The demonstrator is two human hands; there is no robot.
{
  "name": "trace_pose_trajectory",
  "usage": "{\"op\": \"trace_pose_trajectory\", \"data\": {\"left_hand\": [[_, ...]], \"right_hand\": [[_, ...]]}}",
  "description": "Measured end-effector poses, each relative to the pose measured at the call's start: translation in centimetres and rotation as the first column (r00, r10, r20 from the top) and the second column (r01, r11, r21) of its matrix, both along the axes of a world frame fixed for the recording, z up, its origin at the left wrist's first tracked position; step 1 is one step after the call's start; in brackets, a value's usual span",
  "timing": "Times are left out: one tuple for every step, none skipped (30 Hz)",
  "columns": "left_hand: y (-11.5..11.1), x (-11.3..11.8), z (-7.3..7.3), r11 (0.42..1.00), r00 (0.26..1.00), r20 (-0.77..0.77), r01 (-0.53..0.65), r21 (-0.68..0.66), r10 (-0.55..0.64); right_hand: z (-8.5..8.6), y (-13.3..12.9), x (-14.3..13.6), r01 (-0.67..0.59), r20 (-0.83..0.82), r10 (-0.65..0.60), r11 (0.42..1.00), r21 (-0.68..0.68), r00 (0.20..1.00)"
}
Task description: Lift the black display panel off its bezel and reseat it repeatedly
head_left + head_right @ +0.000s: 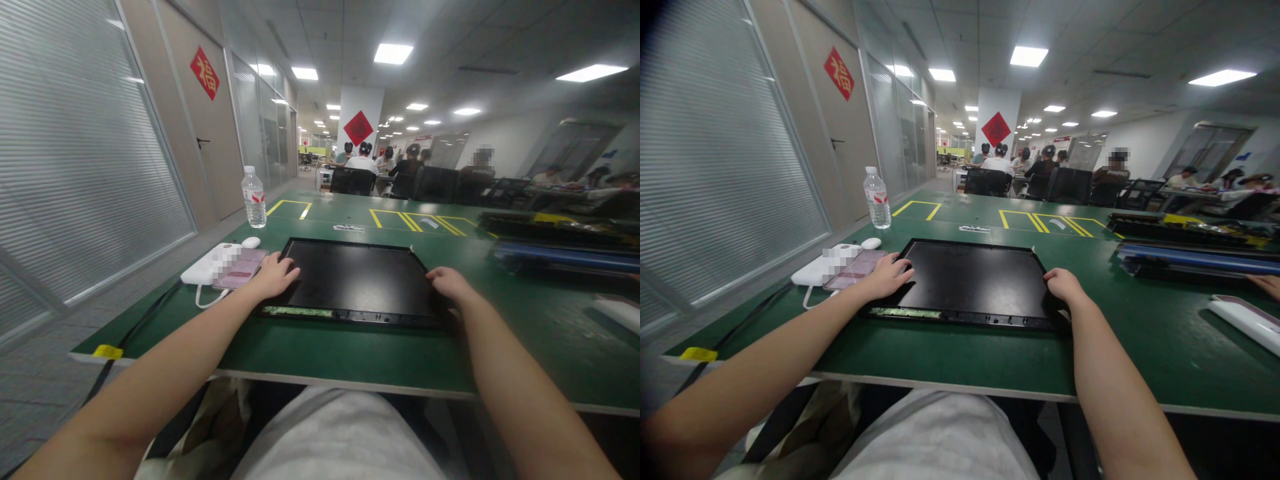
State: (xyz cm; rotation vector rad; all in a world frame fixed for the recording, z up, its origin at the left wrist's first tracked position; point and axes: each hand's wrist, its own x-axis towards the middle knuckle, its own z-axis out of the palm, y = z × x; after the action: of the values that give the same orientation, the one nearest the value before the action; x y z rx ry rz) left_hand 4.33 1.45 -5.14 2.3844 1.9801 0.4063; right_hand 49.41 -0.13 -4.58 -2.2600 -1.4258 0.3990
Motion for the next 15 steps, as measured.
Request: {"op": "trace_pose_trajectory", "data": {"left_hand": [[0.1, 0.0, -0.1, 1.000, 1.000, 0.010, -0.004, 0.012, 0.004], [0.3, 0.0, -0.1, 1.000, 1.000, 0.020, -0.011, 0.024, 0.010], [0.4, 0.0, -0.1, 0.999, 0.999, 0.029, -0.019, 0.033, 0.018], [0.6, 0.0, -0.1, 0.999, 0.999, 0.036, -0.027, 0.042, 0.026], [0.7, 0.1, -0.1, 0.998, 0.999, 0.041, -0.037, 0.047, 0.035], [0.9, 0.1, 0.0, 0.997, 0.998, 0.048, -0.051, 0.049, 0.049], [1.1, 0.2, 0.1, 0.996, 0.996, 0.059, -0.069, 0.049, 0.066], [1.2, 0.2, 0.2, 0.995, 0.994, 0.072, -0.091, 0.043, 0.087], [1.3, 0.2, 0.3, 0.993, 0.990, 0.085, -0.113, 0.031, 0.110], [1.4, 0.2, 0.4, 0.991, 0.987, 0.099, -0.132, 0.015, 0.130], [1.5, 0.3, 0.4, 0.989, 0.983, 0.110, -0.145, -0.001, 0.145], [1.5, 0.3, 0.4, 0.988, 0.981, 0.118, -0.154, -0.013, 0.154], [1.5, 0.3, 0.4, 0.988, 0.980, 0.121, -0.155, -0.017, 0.156], [1.5, 0.3, 0.3, 0.989, 0.982, 0.118, -0.149, -0.011, 0.149], [1.5, 0.3, 0.2, 0.991, 0.985, 0.111, -0.134, 0.001, 0.133]], "right_hand": [[0.0, 0.0, 0.0, 0.001, -0.002, -0.001, 1.000, 0.000, 1.000], [0.0, 0.0, 0.1, 0.003, -0.006, -0.003, 1.000, 0.001, 1.000], [0.0, 0.0, 0.1, 0.005, -0.011, -0.005, 1.000, 0.002, 1.000], [0.0, 0.1, 0.1, 0.008, -0.014, -0.008, 1.000, 0.008, 1.000], [0.0, 0.1, 0.1, 0.009, -0.015, -0.009, 1.000, 0.014, 1.000], [0.0, 0.1, 0.1, 0.007, -0.014, -0.007, 1.000, 0.021, 1.000], [0.0, 0.1, 0.2, 0.005, -0.011, -0.005, 1.000, 0.026, 1.000], [-0.1, 0.1, 0.2, 0.003, -0.007, -0.003, 1.000, 0.030, 1.000], [-0.1, 0.1, 0.2, 0.000, -0.006, 0.001, 1.000, 0.027, 1.000], [-0.1, 0.2, 0.2, -0.002, -0.007, 0.002, 1.000, 0.023, 1.000], [-0.1, 0.2, 0.3, -0.001, -0.009, 0.001, 1.000, 0.019, 1.000], [-0.2, 0.2, 0.3, 0.001, -0.013, -0.001, 1.000, 0.014, 1.000], [-0.2, 0.2, 0.3, 0.004, -0.018, -0.004, 1.000, 0.009, 1.000], [-0.2, 0.2, 0.4, 0.007, -0.024, -0.007, 1.000, 0.006, 1.000], [-0.2, 0.2, 0.4, 0.011, -0.031, -0.011, 1.000, 0.002, 0.999]]}}
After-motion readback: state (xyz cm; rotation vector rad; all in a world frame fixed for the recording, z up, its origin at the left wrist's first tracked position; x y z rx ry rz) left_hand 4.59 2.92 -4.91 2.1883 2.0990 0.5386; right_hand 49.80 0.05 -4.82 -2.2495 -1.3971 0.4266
